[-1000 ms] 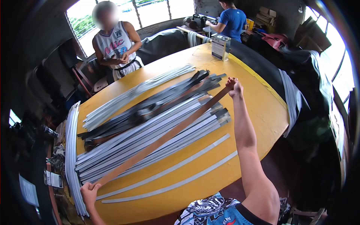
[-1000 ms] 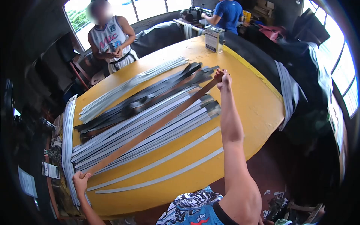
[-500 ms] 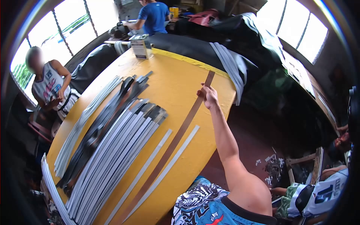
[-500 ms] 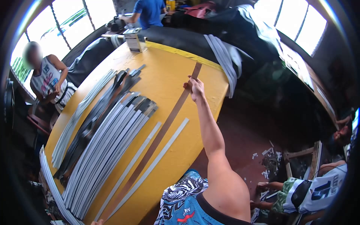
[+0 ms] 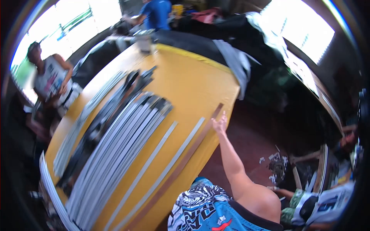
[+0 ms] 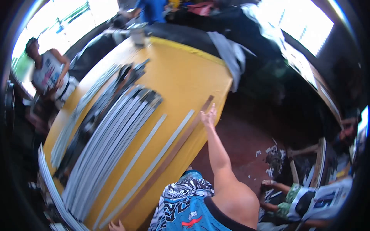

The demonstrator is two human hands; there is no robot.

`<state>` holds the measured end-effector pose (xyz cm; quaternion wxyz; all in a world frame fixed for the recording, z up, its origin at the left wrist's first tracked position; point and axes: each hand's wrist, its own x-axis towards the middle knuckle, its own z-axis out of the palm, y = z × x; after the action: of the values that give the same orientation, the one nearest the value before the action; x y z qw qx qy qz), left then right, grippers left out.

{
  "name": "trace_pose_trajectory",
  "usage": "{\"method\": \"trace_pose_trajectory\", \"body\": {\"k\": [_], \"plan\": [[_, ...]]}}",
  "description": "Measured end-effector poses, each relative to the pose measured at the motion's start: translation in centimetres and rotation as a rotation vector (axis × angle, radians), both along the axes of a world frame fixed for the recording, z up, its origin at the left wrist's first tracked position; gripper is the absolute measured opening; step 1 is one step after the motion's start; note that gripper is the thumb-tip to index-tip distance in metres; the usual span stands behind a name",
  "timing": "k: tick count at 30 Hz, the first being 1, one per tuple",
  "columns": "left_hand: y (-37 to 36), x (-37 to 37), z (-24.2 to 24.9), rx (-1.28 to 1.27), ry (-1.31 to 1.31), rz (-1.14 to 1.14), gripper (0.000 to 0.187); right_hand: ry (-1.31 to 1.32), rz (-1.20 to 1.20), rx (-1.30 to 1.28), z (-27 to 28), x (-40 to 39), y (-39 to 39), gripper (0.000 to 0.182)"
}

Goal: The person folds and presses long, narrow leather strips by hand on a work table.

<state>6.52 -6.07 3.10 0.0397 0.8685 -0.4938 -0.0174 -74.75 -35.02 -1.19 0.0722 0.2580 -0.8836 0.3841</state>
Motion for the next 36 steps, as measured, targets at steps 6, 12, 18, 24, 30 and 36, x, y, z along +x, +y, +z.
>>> {"method": "trace_pose_trajectory", "body": {"k": [6, 12, 18, 24, 30, 36], "plan": [[1.3, -6.5, -2.5, -0.261, 0.096, 0.094, 0.066, 0.180, 0.337, 0.270, -1.3, 2.7, 2.7, 0.072], [2.1, -5.6, -3.2, -0.324, 0.004, 0.209, 0.053, 0.159, 0.345, 0.513, 0.0, 8.0, 3.9, 0.058], [3.6, -3.9, -5.6, -0.596, 0.037, 0.187, 0.056, 0.298, 0.421, 0.546, -2.0, 11.1, 6.1, 0.058], [3.3, -3.1, -4.9, -0.417, -0.043, 0.313, 0.059, 0.335, 0.484, 0.594, -1.5, 12.6, 7.1, 0.062], [2.9, -2.8, -3.3, -0.413, 0.045, 0.094, 0.054, 0.410, 0.506, 0.517, -2.0, 11.8, 6.6, 0.065], [2.6, -3.8, -0.2, -0.319, 0.017, -0.141, 0.047, 0.537, 0.667, 0.661, -0.1, 11.0, 5.9, 0.049]]}}
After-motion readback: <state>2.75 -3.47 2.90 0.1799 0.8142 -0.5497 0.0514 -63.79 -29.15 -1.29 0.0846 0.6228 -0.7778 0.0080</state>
